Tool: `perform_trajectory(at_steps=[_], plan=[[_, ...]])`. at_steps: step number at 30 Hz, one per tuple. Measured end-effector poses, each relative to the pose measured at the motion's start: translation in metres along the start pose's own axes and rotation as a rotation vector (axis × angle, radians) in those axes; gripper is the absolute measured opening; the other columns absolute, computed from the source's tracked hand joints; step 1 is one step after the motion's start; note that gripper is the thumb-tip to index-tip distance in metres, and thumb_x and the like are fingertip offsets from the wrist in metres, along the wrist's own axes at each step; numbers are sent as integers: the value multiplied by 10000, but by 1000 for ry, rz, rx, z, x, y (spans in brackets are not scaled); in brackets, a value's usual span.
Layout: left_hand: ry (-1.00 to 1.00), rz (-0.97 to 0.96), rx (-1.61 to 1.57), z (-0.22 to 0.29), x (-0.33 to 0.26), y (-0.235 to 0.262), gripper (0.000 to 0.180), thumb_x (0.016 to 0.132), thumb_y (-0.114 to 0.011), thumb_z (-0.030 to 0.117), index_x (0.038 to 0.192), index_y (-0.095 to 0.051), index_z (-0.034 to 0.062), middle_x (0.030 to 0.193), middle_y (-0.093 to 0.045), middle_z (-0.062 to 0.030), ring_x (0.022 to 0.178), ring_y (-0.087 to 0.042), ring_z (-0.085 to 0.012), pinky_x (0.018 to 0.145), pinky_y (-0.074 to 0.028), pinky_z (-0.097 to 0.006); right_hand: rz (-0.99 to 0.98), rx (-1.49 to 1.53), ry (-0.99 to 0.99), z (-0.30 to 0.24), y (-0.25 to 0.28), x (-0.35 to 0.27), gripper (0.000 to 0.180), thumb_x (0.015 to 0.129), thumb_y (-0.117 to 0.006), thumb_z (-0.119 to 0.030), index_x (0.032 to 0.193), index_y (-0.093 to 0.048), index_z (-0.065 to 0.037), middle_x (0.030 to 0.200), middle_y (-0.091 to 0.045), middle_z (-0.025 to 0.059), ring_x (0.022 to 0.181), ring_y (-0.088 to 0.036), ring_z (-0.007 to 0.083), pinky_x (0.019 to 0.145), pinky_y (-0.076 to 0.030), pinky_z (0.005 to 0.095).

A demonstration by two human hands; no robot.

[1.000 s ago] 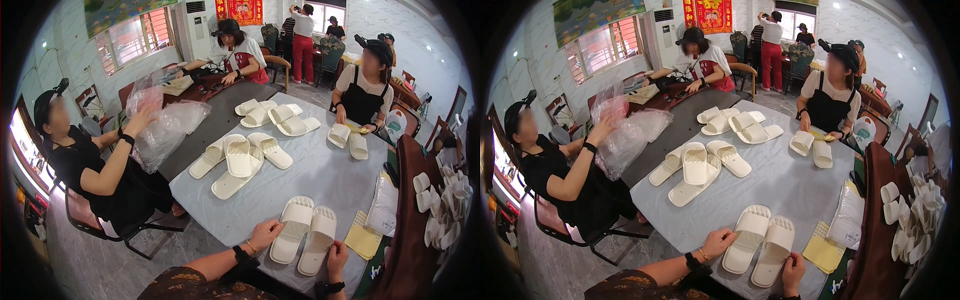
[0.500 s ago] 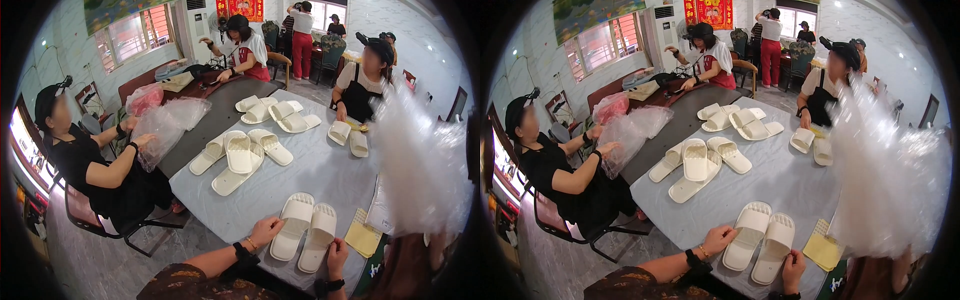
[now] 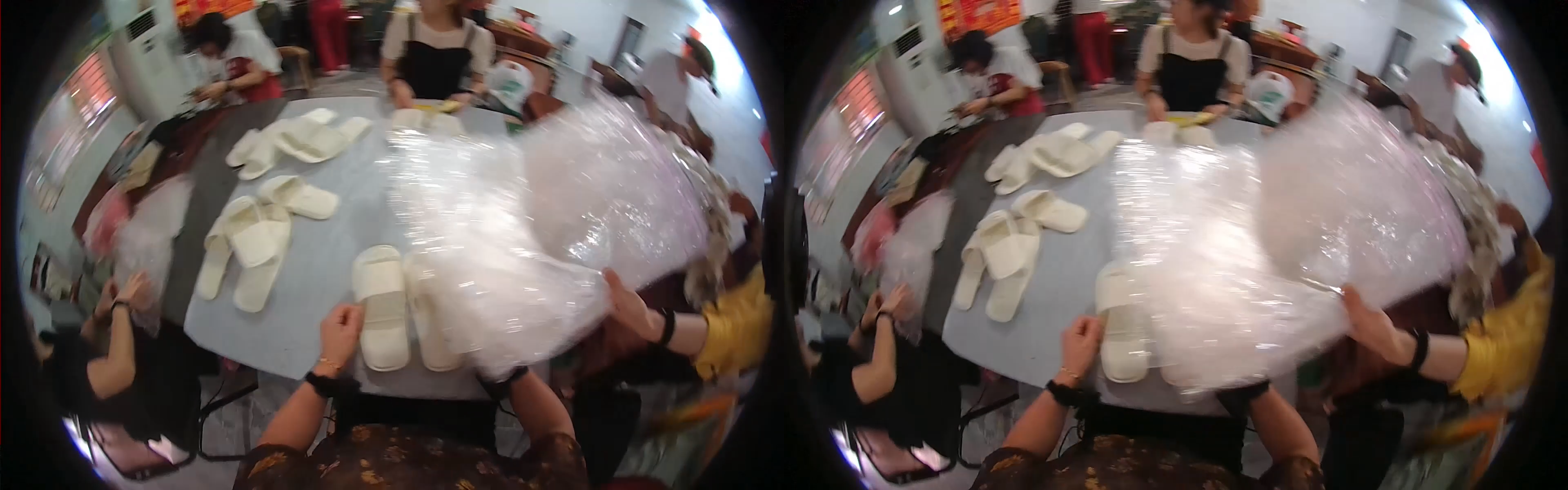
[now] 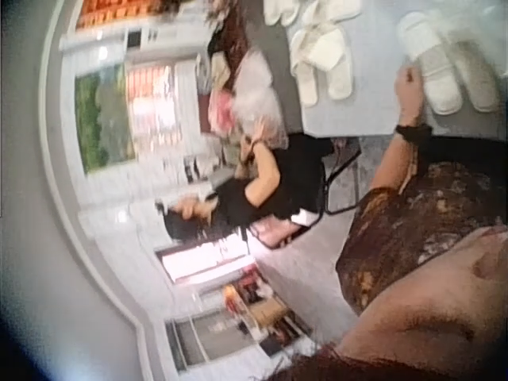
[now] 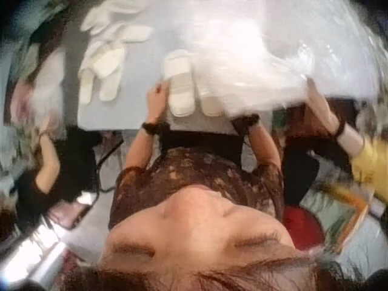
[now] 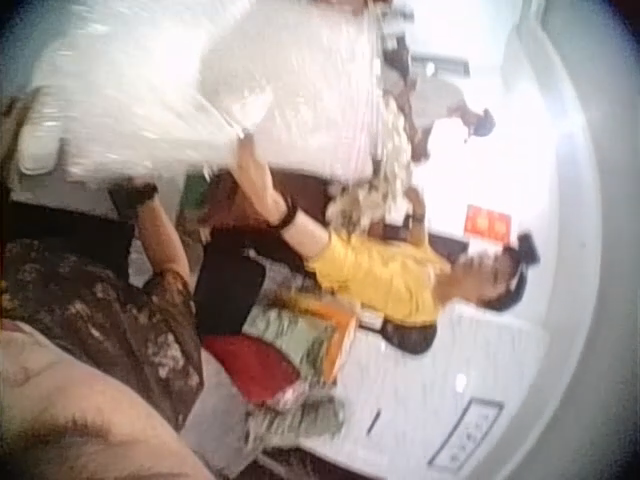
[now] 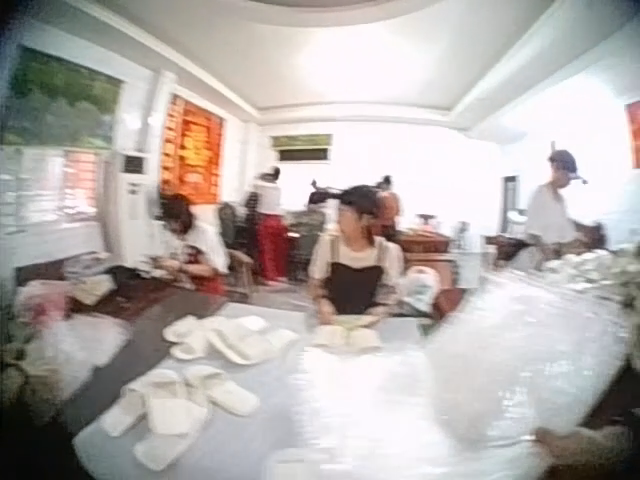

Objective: Labeling and inspecting white slippers in a shoe factory.

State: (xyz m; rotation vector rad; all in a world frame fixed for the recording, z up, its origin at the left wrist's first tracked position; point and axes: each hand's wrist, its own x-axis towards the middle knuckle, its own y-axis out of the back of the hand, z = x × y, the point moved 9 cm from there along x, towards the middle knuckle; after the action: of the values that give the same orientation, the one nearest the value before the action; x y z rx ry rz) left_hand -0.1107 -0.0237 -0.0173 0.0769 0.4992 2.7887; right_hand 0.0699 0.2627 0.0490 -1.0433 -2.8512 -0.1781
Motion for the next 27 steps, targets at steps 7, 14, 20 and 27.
perform_trajectory(at_steps=[7,14,20,27], plan=[[-334,337,-302,144,1,73,178,980,-522,143,1102,-555,17,1036,-554,-53,976,-513,-126,882,-421,-273,285,449,-40,-15,84,-17,294,933,-551,-170,1148,-561,30,1067,-595,126,974,-549,206,873,-447,334],[-975,-254,-165,401,-66,57,460,905,-609,205,1272,-487,-45,1153,-564,-142,1094,-541,-254,975,-401,-359,408,682,-5,-12,130,-40,359,941,-544,-219,1196,-527,32,1132,-565,136,1042,-518,224,915,-424,348],[-1140,-954,192,424,-112,-112,421,913,-609,310,1157,-565,-30,1115,-568,-218,1073,-543,-383,961,-438,-421,268,777,-38,-14,93,-32,416,948,-537,-261,1238,-497,34,1187,-539,145,1100,-491,240,950,-404,361],[-808,-941,360,355,-114,-156,678,802,-691,447,1226,-504,-47,1072,-547,-284,1016,-563,-422,900,-476,-453,176,833,-49,-19,72,-40,483,956,-530,-310,1286,-462,37,1252,-509,155,1167,-460,257,992,-381,375]])
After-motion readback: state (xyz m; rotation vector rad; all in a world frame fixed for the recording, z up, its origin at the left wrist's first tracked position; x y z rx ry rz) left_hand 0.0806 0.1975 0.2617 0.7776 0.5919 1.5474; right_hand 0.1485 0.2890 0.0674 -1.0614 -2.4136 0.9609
